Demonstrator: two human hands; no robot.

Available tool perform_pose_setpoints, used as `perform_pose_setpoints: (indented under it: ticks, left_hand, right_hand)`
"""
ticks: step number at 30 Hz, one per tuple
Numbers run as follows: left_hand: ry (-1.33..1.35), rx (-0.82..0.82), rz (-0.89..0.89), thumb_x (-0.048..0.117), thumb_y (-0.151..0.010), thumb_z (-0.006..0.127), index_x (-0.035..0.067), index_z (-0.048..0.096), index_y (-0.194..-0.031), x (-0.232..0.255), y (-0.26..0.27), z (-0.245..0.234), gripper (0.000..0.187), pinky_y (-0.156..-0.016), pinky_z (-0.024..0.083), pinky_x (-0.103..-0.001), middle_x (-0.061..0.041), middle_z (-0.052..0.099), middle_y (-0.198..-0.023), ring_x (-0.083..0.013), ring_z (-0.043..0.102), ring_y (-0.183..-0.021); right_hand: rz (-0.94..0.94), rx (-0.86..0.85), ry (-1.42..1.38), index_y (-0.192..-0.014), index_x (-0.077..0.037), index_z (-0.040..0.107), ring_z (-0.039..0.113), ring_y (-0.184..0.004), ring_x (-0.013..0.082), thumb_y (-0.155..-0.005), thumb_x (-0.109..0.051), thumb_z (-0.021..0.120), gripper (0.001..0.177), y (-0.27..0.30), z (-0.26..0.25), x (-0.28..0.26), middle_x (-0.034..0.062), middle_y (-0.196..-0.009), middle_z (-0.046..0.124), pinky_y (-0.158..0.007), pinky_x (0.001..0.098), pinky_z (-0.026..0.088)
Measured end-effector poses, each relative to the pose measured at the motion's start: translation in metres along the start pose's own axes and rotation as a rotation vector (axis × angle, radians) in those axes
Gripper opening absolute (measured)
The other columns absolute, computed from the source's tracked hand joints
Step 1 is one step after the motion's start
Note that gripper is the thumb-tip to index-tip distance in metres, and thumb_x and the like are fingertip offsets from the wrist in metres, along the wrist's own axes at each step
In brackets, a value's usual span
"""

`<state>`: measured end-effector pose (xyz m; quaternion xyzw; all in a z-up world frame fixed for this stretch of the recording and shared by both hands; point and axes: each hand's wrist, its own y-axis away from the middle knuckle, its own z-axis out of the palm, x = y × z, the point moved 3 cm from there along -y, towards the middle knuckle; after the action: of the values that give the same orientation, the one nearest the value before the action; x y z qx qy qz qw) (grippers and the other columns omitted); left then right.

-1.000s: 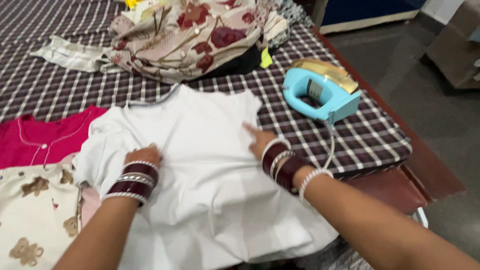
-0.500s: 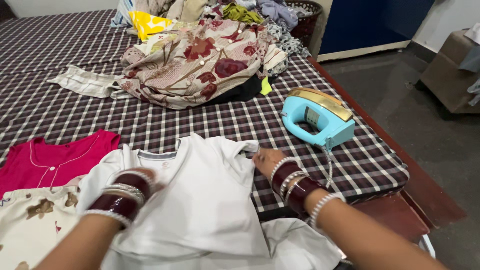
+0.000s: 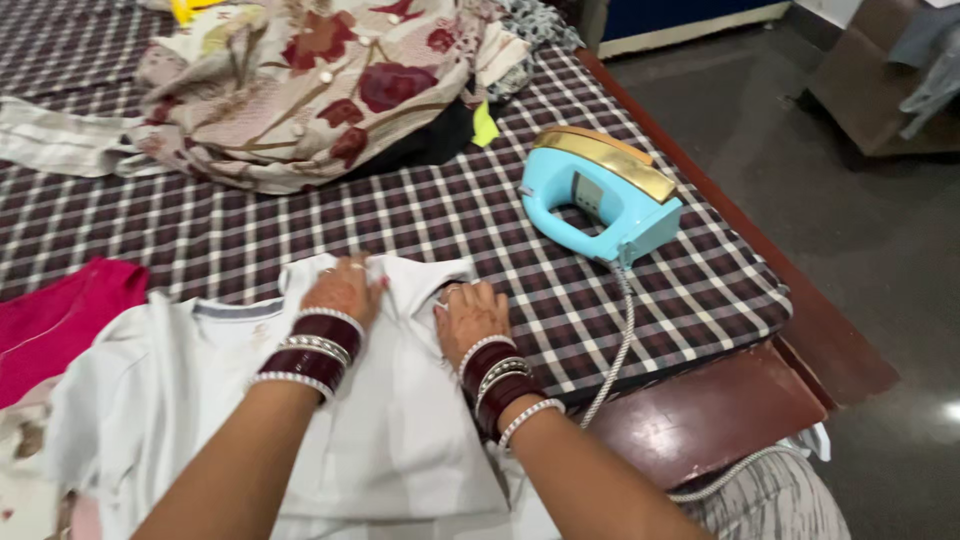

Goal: The person irons a white t-shirt on a checkered ironing board using a light blue iron. They smooth the fabric with their hands, move the iron across the shirt's surface, and flip the garment to iron different sections.

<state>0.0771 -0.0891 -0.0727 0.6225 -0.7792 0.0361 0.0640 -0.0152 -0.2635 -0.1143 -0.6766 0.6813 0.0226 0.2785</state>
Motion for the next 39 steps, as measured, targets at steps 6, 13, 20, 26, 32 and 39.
perform_pose_setpoints:
  ticks: [6, 13, 20, 26, 32, 39]
  left_hand:
    - [-0.304, 0.130, 0.226, 0.050, -0.084, 0.072, 0.014, 0.050, -0.145, 0.025, -0.038, -0.010, 0.074, -0.112, 0.042, -0.048, -0.006, 0.047, -0.149, -0.0294, 0.049, -0.140]
    - [-0.224, -0.481, 0.095, 0.048, -0.081, 0.082, 0.017, 0.058, -0.142, 0.031, -0.088, 0.004, 0.072, -0.109, 0.050, -0.044, -0.014, 0.066, -0.138, -0.0329, 0.065, -0.124]
    - [0.451, -0.060, -0.032, 0.028, -0.087, 0.076, 0.017, 0.074, -0.119, 0.007, -0.114, 0.001, 0.034, -0.102, 0.055, -0.040, -0.014, 0.078, -0.120, -0.0287, 0.075, -0.111]
    - [0.346, -0.150, -0.049, 0.032, -0.082, 0.082, 0.019, 0.075, -0.125, 0.018, -0.126, 0.040, 0.045, -0.104, 0.052, -0.040, -0.016, 0.074, -0.124, -0.0304, 0.070, -0.113]
    - [0.415, -0.280, -0.026, 0.049, -0.078, 0.089, 0.014, 0.063, -0.134, 0.033, -0.148, 0.038, 0.071, -0.105, 0.048, -0.041, -0.019, 0.067, -0.128, -0.0321, 0.068, -0.115]
    - [0.214, -0.098, -0.017, 0.052, -0.093, 0.063, 0.021, 0.075, -0.123, 0.033, -0.110, 0.016, 0.045, -0.113, 0.045, -0.044, -0.012, 0.075, -0.123, -0.0303, 0.069, -0.120]
  right_hand:
    - [0.096, 0.067, -0.112, -0.110, -0.009, 0.061, 0.056, -0.105, 0.0285, -0.101, -0.026, 0.058, 0.019, 0.001, -0.003, 0.001, 0.0086, -0.105, 0.066, -0.094, 0.0469, 0.043]
    - [0.193, 0.058, -0.251, -0.115, -0.008, 0.059, 0.058, -0.105, 0.0323, -0.101, -0.021, 0.053, 0.020, 0.003, -0.015, 0.001, 0.0118, -0.110, 0.066, -0.094, 0.0464, 0.045]
    - [0.422, 0.227, -0.385, -0.124, -0.008, 0.055, 0.059, -0.104, 0.0354, -0.103, -0.018, 0.053, 0.024, 0.007, -0.025, 0.007, 0.0181, -0.114, 0.060, -0.093, 0.0470, 0.049]
    - [0.348, 0.375, -0.319, -0.123, -0.008, 0.054, 0.060, -0.106, 0.0346, -0.103, -0.014, 0.053, 0.021, 0.005, -0.015, 0.012, 0.0156, -0.111, 0.063, -0.092, 0.0487, 0.049]
    - [0.331, 0.388, -0.285, -0.124, -0.006, 0.051, 0.060, -0.106, 0.0344, -0.102, -0.010, 0.053, 0.022, 0.004, -0.007, 0.014, 0.0156, -0.111, 0.064, -0.089, 0.0481, 0.051]
    - [0.385, 0.441, -0.291, -0.127, -0.006, 0.049, 0.062, -0.102, 0.0373, -0.101, -0.011, 0.057, 0.027, 0.001, -0.002, 0.020, 0.0197, -0.113, 0.063, -0.086, 0.0479, 0.054]
